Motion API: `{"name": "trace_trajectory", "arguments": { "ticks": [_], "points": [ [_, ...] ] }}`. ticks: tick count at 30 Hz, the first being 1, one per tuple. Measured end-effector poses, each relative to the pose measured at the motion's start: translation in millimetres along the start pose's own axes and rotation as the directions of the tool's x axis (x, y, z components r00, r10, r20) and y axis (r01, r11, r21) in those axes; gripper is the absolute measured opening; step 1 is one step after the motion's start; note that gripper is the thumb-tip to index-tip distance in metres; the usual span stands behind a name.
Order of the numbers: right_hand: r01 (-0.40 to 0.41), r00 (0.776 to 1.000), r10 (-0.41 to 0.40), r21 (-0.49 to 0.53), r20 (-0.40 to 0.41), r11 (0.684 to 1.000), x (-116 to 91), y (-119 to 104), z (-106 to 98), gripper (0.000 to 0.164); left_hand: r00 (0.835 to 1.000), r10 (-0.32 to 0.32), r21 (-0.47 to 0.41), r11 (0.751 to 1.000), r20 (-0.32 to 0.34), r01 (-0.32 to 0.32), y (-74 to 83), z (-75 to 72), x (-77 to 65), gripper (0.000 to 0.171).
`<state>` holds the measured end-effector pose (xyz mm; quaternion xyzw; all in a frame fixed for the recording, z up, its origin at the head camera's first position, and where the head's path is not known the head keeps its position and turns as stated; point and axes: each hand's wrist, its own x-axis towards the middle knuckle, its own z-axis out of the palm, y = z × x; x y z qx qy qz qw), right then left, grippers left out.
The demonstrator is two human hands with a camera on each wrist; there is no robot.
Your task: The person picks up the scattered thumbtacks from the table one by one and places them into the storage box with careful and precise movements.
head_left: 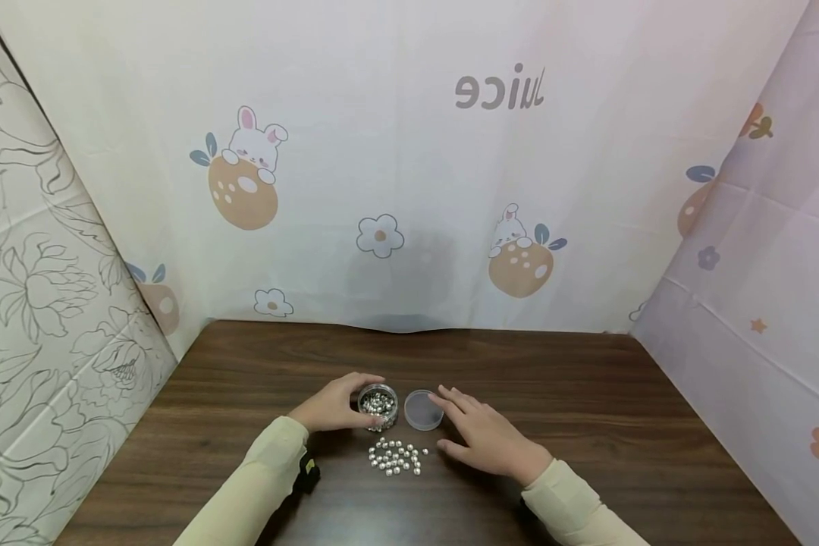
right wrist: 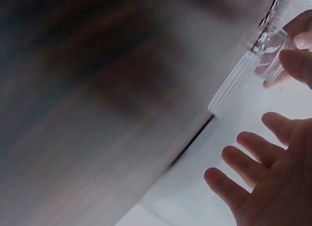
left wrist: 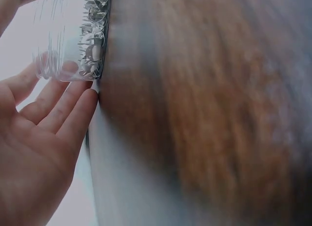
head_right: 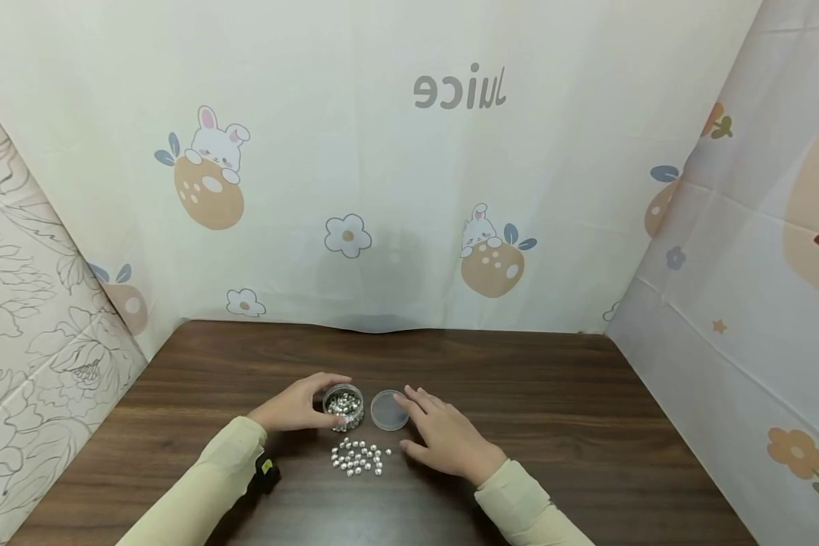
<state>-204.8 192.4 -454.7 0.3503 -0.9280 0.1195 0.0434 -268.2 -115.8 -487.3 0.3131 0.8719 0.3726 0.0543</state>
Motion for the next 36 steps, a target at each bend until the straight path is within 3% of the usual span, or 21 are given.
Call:
{"name": "trace_trajectory", "arguments": {
  "ticks": [7,12,19,27,36],
  "points": [
    [0.035,0.998,-0.035,0.005,0.061,0.999,4,-8,1,0.066,0.999,-0.032,-0.075,0.997,0.008,0.032,2.5,-1.4,-0.9,0.075],
    [0.106,0.994,-0.106,0.001,0.029,0.994,8,-11,2,0.054,0.999,-0.037,-0.132,0.99,0.012,0.039,5.6,-1.7,-0.6,0.069],
    [0.164,0.986,-0.164,-0.012,0.017,0.986,14,-16,2,0.033,0.996,-0.064,-0.264,0.961,0.056,0.076,27.7,-12.6,-6.0,0.066],
    [0.165,0.981,-0.167,0.029,0.099,0.986,18,-21,3,0.018,0.995,-0.072,-0.277,0.957,0.063,0.086,35.7,-16.5,-9.1,0.066],
    [0.198,0.973,-0.198,0.014,0.12,0.98,24,-21,6,0.015,0.994,-0.079,-0.275,0.957,0.073,0.096,35.2,-17.5,-6.8,0.067]
  ]
}}
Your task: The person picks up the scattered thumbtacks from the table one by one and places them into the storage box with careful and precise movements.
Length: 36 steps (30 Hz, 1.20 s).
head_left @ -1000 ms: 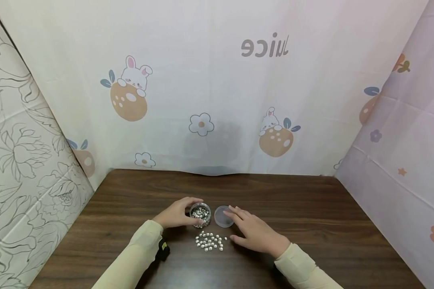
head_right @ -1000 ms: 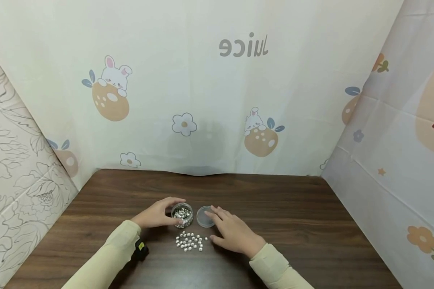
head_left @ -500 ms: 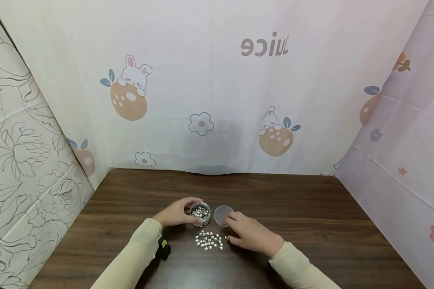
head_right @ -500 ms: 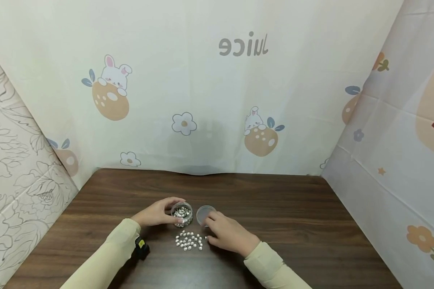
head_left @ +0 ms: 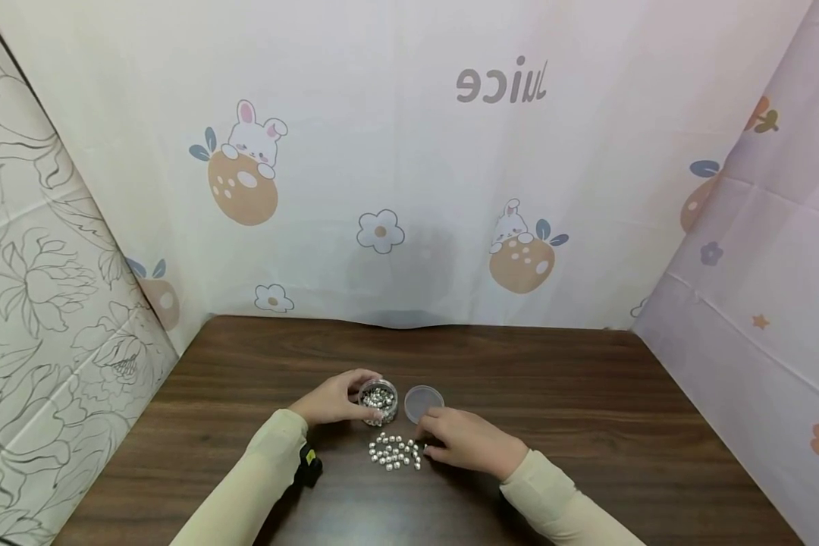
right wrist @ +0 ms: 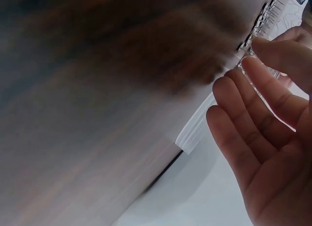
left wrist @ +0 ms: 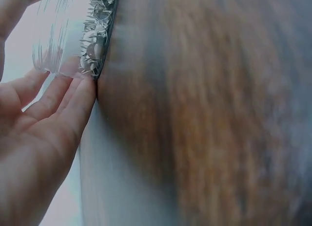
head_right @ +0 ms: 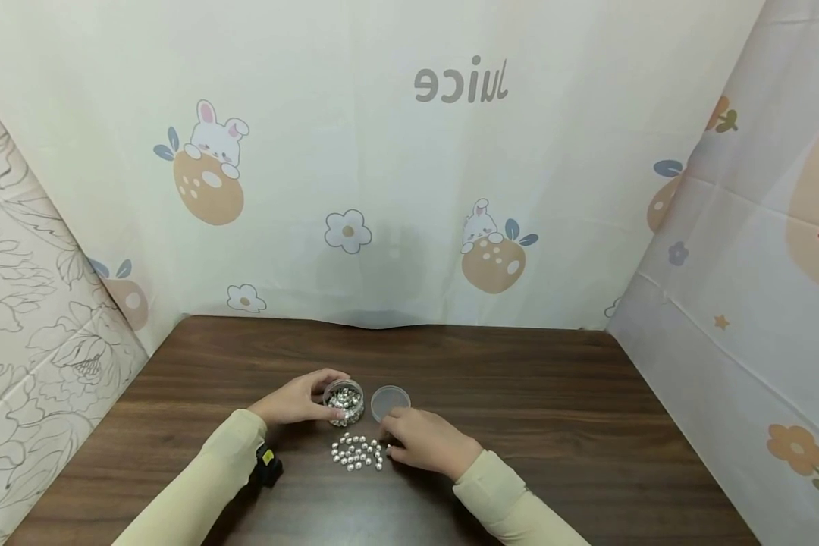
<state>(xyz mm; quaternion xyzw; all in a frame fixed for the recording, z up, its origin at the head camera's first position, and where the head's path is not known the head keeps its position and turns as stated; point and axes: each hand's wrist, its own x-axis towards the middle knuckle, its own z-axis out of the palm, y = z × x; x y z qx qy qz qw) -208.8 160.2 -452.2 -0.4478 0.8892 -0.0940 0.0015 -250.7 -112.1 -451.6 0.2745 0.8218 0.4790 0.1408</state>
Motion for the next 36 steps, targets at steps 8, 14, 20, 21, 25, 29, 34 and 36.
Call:
{"name": "trace_trajectory", "arguments": {
  "ticks": [8,14,20,21,25,29,34,36],
  "points": [
    [0.005,1.0,-0.005,-0.004,0.01,1.0,6,1,-2,0.008,1.0,0.001,-0.015,1.0,-0.001,-0.001,-6.1,-0.5,2.1,0.064],
    [-0.002,1.0,0.002,-0.007,0.008,1.0,8,1,0,0.006,1.0,0.002,0.015,1.0,-0.009,-0.002,-32.3,2.5,10.2,0.067],
    [-0.013,1.0,0.013,0.004,0.013,1.0,7,1,0,0.007,1.0,-0.004,0.011,1.0,0.004,0.004,-43.2,3.3,12.3,0.07],
    [-0.01,1.0,0.01,0.004,0.011,1.0,7,1,0,0.007,1.0,-0.002,0.007,1.0,0.005,0.002,-43.3,3.3,12.1,0.07],
    [0.004,1.0,-0.004,-0.004,-0.006,1.0,7,1,-1,0.007,1.0,-0.009,-0.006,1.0,0.003,0.009,-38.3,3.1,10.7,0.068],
    [0.014,1.0,-0.014,-0.012,-0.014,1.0,8,2,-2,0.008,1.0,0.005,-0.023,1.0,0.001,-0.005,-24.8,2.0,6.7,0.065],
    [0.012,1.0,-0.012,-0.012,-0.011,1.0,8,2,-2,0.01,1.0,0.0,-0.052,0.999,0.007,0.0,-10.1,0.4,1.5,0.064],
    [0.007,1.0,-0.007,-0.009,-0.006,1.0,9,2,-2,0.01,1.0,-0.002,-0.055,0.998,0.007,0.003,-13.2,1.4,2.1,0.064]
  ]
}}
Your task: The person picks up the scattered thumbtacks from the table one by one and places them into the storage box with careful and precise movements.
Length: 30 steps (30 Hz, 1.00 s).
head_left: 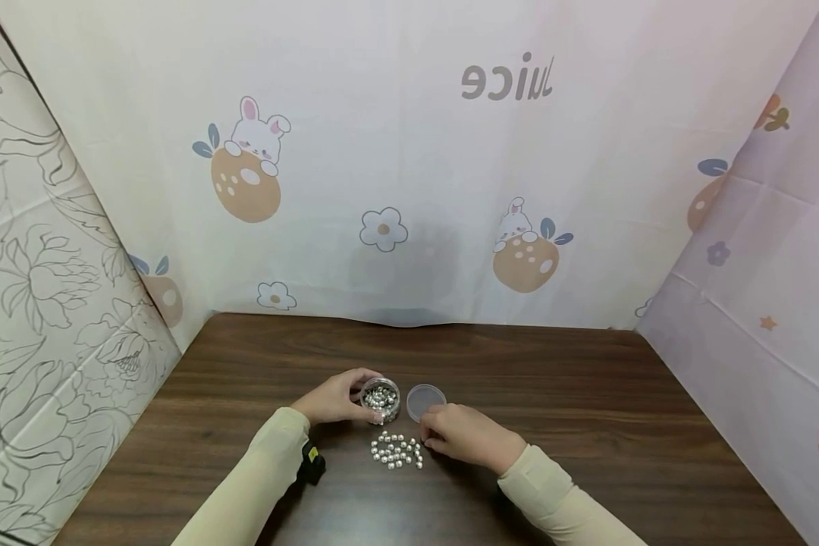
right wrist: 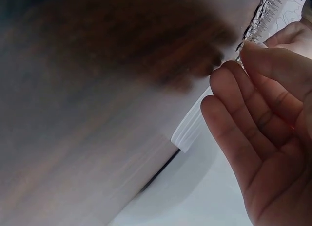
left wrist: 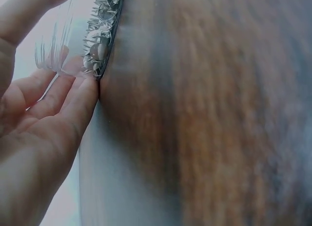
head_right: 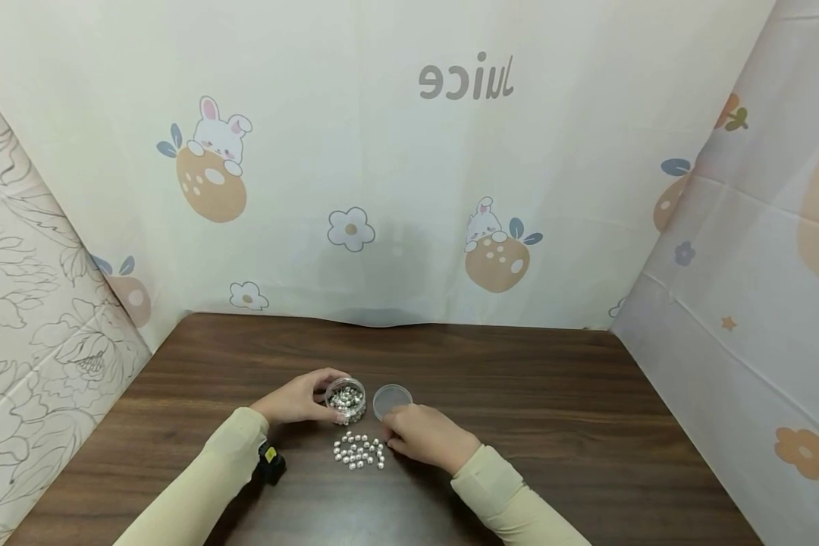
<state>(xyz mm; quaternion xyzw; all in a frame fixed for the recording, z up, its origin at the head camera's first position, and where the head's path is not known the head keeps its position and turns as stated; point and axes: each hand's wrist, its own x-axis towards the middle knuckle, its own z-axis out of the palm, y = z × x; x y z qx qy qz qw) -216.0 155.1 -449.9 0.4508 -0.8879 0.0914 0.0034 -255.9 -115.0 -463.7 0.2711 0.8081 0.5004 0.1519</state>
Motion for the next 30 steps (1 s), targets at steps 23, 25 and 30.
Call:
{"name": "trace_trajectory", "arguments": {
  "ticks": [23,25,30],
  "points": [
    [-0.029,0.995,0.029,0.006,-0.093,1.0,16,2,-11,0.009,0.999,-0.011,-0.017,1.0,0.037,0.012,6.6,-3.1,-2.6,0.066],
    [-0.016,0.991,0.016,0.002,-0.13,1.0,18,3,-12,0.008,0.999,-0.015,-0.018,1.0,0.036,0.016,4.6,-2.7,-1.2,0.066],
    [-0.014,0.984,0.011,-0.015,-0.176,1.0,24,2,-14,0.005,1.0,-0.02,0.002,1.0,0.019,0.02,-14.5,0.0,7.2,0.068]
  ]
}}
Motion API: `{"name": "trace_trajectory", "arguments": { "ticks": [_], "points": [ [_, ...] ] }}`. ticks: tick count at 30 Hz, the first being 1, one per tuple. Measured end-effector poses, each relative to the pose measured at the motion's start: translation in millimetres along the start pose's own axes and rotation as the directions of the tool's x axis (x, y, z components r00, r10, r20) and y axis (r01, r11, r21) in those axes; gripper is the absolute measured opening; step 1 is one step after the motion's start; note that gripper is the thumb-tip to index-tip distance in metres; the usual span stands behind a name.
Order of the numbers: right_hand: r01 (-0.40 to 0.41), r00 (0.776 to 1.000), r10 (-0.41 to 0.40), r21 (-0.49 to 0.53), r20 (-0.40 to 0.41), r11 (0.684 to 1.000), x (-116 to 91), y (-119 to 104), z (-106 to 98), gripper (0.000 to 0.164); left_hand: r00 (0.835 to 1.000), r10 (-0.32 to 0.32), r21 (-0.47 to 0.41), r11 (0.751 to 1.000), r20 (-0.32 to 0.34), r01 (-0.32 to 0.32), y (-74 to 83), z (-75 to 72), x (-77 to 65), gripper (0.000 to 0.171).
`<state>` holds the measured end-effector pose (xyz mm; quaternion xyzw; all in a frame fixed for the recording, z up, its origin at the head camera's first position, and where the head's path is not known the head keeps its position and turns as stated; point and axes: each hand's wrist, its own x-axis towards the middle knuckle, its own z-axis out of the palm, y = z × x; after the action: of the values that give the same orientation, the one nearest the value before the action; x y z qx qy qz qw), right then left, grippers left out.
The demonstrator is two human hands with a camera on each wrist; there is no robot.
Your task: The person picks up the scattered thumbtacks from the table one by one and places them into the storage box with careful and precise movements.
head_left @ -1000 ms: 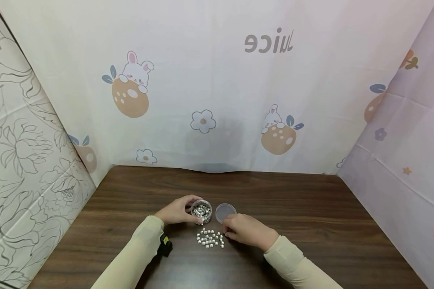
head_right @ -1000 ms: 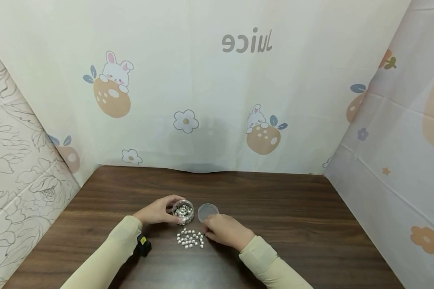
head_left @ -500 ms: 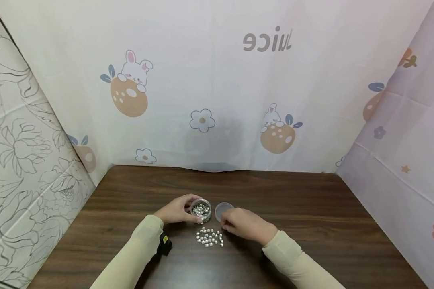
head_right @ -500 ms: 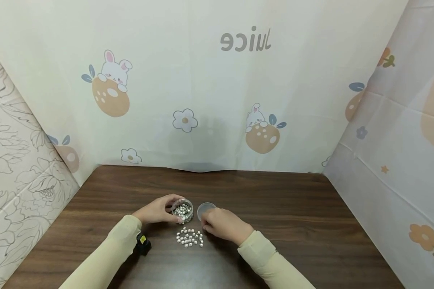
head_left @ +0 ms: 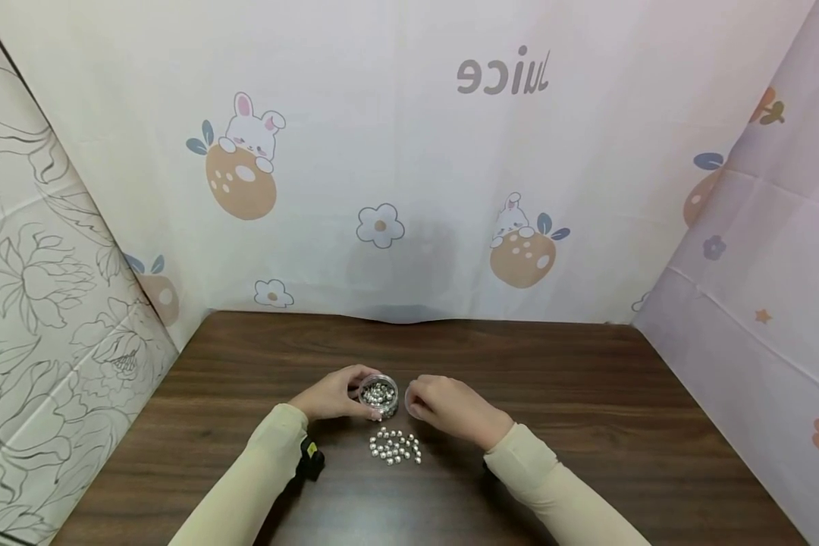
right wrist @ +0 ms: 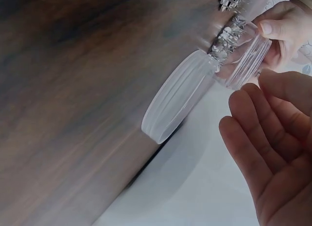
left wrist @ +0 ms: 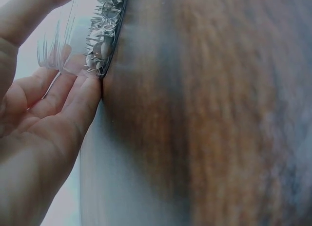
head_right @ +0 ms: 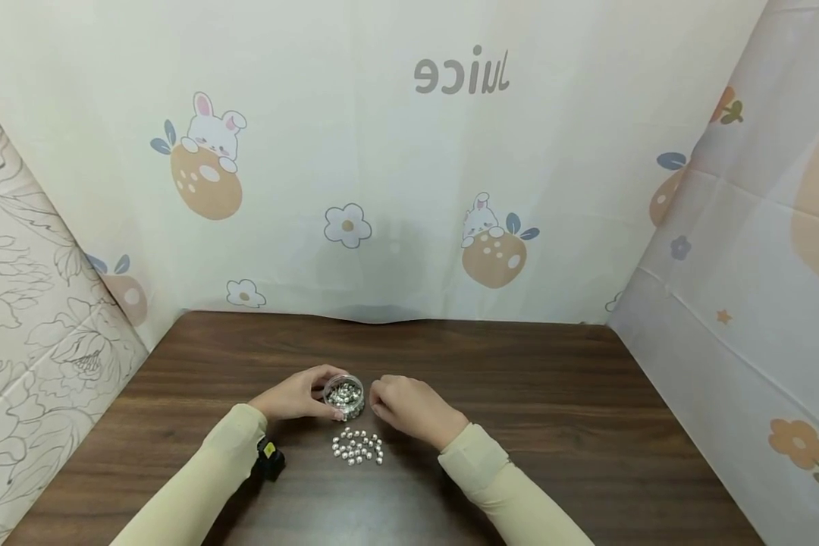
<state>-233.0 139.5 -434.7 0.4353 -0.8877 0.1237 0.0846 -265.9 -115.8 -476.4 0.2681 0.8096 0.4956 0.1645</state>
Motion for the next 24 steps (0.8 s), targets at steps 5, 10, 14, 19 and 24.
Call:
{"name": "trace_trajectory", "arguments": {
  "ticks": [5,10,14,19,24],
  "points": [
    [-0.002,1.0,0.002,-0.008,-0.006,1.0,5,-1,0,0.004,1.0,-0.007,0.016,1.0,-0.01,0.007,-11.0,0.3,4.1,0.069],
    [0.008,0.999,-0.008,0.002,-0.035,1.0,8,-2,0,0.005,1.0,0.005,0.017,1.0,0.001,-0.005,-10.8,0.5,4.2,0.07],
    [0.025,0.998,-0.026,-0.004,-0.065,1.0,13,-3,0,0.005,1.0,0.018,0.035,0.999,-0.003,-0.018,-9.6,-0.4,3.8,0.068],
    [0.032,0.996,-0.034,-0.025,-0.079,0.999,20,-5,1,0.005,1.0,0.006,0.034,0.999,-0.013,-0.006,-8.4,-1.2,3.3,0.067],
    [0.027,0.997,-0.031,-0.051,-0.069,0.998,26,-6,4,0.005,1.0,0.007,0.029,1.0,-0.002,-0.007,-8.8,-0.7,3.5,0.067]
  ]
}}
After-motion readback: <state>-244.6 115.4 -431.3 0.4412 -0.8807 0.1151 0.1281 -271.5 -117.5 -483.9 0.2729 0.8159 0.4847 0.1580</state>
